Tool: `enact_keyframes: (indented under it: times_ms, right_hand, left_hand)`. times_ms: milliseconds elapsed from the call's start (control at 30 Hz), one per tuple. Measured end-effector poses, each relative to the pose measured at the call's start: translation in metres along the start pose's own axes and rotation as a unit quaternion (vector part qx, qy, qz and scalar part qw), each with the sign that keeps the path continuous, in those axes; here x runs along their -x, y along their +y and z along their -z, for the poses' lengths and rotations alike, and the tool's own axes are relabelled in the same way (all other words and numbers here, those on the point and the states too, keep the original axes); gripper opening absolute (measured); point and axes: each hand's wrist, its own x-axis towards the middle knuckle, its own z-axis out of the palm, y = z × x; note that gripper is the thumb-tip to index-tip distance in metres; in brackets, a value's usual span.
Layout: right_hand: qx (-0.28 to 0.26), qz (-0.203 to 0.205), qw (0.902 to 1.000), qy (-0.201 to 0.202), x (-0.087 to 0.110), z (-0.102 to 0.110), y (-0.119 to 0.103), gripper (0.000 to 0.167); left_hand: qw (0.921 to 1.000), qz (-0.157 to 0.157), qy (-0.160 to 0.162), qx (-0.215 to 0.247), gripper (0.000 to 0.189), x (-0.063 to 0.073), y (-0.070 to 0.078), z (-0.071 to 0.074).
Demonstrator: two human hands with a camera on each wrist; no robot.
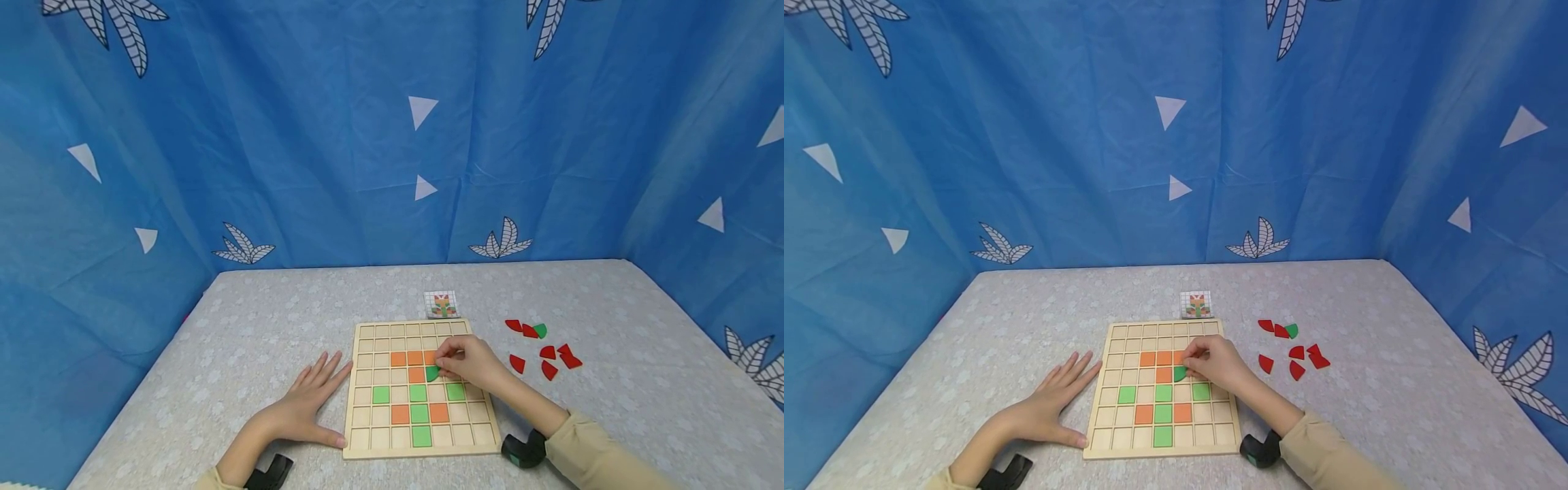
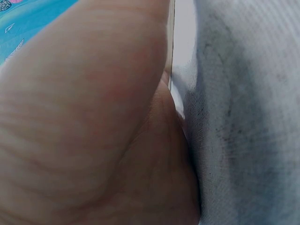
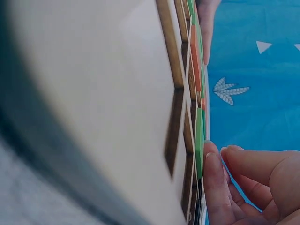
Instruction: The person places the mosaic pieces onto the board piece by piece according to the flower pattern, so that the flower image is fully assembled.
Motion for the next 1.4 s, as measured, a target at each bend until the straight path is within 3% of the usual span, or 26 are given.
enact_keyframes:
  times_ms: [300,467,700,900,1033,1167,1400]
  right_hand:
    - [0.001,-0.001,1.0,-0.005,0.0,0.002,0.001,0.005]
    - [0.017,-0.022,0.9994,0.022,0.002,0.014,0.0,0.005]
    - [0.01,-0.043,0.9959,0.079,0.014,0.066,0.006,0.021]
    - [0.054,-0.1,0.9845,0.134,0.022,0.124,0.027,0.035]
    - [0.063,-0.129,0.9784,0.149,0.029,0.15,0.043,0.041]
    - [0.097,-0.125,0.9771,0.142,0.034,0.16,0.055,0.036]
    - [0.145,-0.104,0.9817,0.068,0.035,0.163,0.066,0.038]
  left_hand:
    - [1.0,0.003,-0.001,-0.002,0.115,0.0,0.001,0.0]
    - [1.0,0.0,-0.002,-0.003,0.115,-0.001,0.002,0.0]
    - [1.0,0.0,-0.003,-0.003,0.115,-0.001,0.001,0.001]
    - [1.0,0.008,-0.005,-0.001,0.115,0.0,0.002,0.001]
    - [1.0,0.007,-0.003,-0.002,0.115,0.001,0.001,0.001]
    - [1.0,0.003,-0.001,-0.005,0.116,0.0,0.0,0.0]
    - [1.0,0.003,-0.002,-0.007,0.115,0.0,0.0,-0.001]
